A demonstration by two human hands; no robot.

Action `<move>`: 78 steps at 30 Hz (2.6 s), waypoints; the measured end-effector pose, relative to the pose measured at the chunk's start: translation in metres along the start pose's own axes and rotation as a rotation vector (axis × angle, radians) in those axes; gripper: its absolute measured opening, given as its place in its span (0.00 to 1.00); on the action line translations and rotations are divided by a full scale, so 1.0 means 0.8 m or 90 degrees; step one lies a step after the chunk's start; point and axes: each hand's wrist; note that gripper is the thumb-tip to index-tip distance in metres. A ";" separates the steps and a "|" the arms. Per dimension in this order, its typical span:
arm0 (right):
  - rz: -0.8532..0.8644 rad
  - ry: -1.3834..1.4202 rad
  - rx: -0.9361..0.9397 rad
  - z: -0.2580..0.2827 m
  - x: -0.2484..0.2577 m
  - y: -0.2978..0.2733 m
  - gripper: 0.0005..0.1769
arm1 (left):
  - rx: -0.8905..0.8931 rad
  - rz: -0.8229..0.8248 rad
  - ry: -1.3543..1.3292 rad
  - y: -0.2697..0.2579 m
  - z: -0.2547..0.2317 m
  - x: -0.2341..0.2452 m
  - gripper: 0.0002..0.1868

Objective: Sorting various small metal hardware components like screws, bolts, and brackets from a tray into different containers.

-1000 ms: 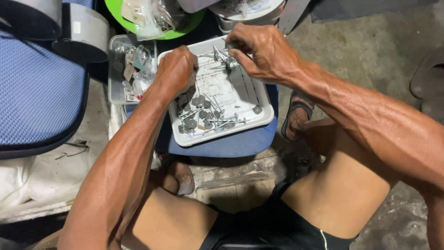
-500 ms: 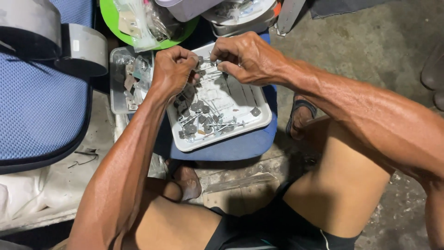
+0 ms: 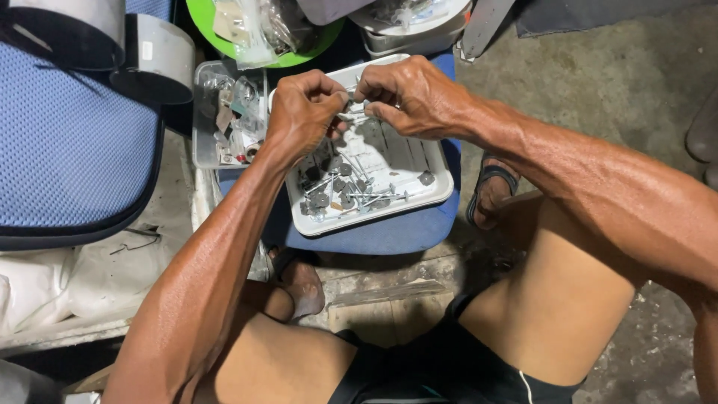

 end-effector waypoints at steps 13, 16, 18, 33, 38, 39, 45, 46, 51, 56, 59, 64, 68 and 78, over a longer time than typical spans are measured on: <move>-0.070 -0.136 -0.110 -0.013 -0.005 0.009 0.07 | -0.117 -0.011 0.121 0.016 0.018 0.037 0.07; -0.066 -0.253 -0.114 -0.031 0.000 0.007 0.10 | -0.321 0.060 0.414 0.026 0.059 0.051 0.13; -0.077 -0.345 -0.097 -0.040 0.001 0.002 0.15 | -0.255 0.150 0.627 0.025 0.076 0.052 0.04; 0.090 -0.286 -0.079 -0.050 0.001 -0.013 0.08 | -0.132 0.167 0.523 0.035 0.065 0.026 0.15; 0.089 -0.363 -0.033 -0.057 -0.021 0.001 0.15 | -0.113 0.091 0.373 0.031 0.036 0.020 0.13; 0.110 -0.405 -0.028 -0.058 -0.027 0.005 0.11 | -0.114 0.056 0.345 0.030 0.032 0.022 0.13; 0.143 -0.589 -0.024 -0.046 -0.047 0.022 0.12 | -0.158 -0.001 0.345 0.031 0.033 0.048 0.11; 0.145 -0.589 -0.022 -0.041 -0.046 0.023 0.12 | -0.157 -0.003 0.344 0.025 0.028 0.050 0.11; 0.339 -0.536 -0.219 -0.014 -0.035 0.030 0.18 | -0.100 0.116 0.434 0.000 0.016 0.054 0.11; 0.147 -0.390 -0.026 -0.012 -0.059 0.029 0.12 | -0.350 0.026 0.405 -0.002 0.038 0.070 0.08; 0.094 -0.260 0.028 0.008 -0.086 0.036 0.09 | -0.351 -0.031 0.336 -0.003 0.028 0.071 0.07; 0.110 -0.257 -0.082 0.021 -0.134 0.055 0.21 | -0.254 -0.065 0.236 -0.008 0.006 0.070 0.09; 0.121 -0.243 -0.186 -0.005 -0.176 0.078 0.11 | -0.214 -0.057 0.137 -0.007 0.000 0.065 0.07; 0.073 0.066 -0.204 0.033 -0.047 0.050 0.06 | -0.040 -0.094 -0.042 -0.007 -0.016 0.062 0.05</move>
Point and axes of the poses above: each hand's wrist, its own y-axis towards the middle knuckle, its own x-axis out of the back of the hand, z = x × y, and after that the axes turned 14 degrees about -x, right-handed
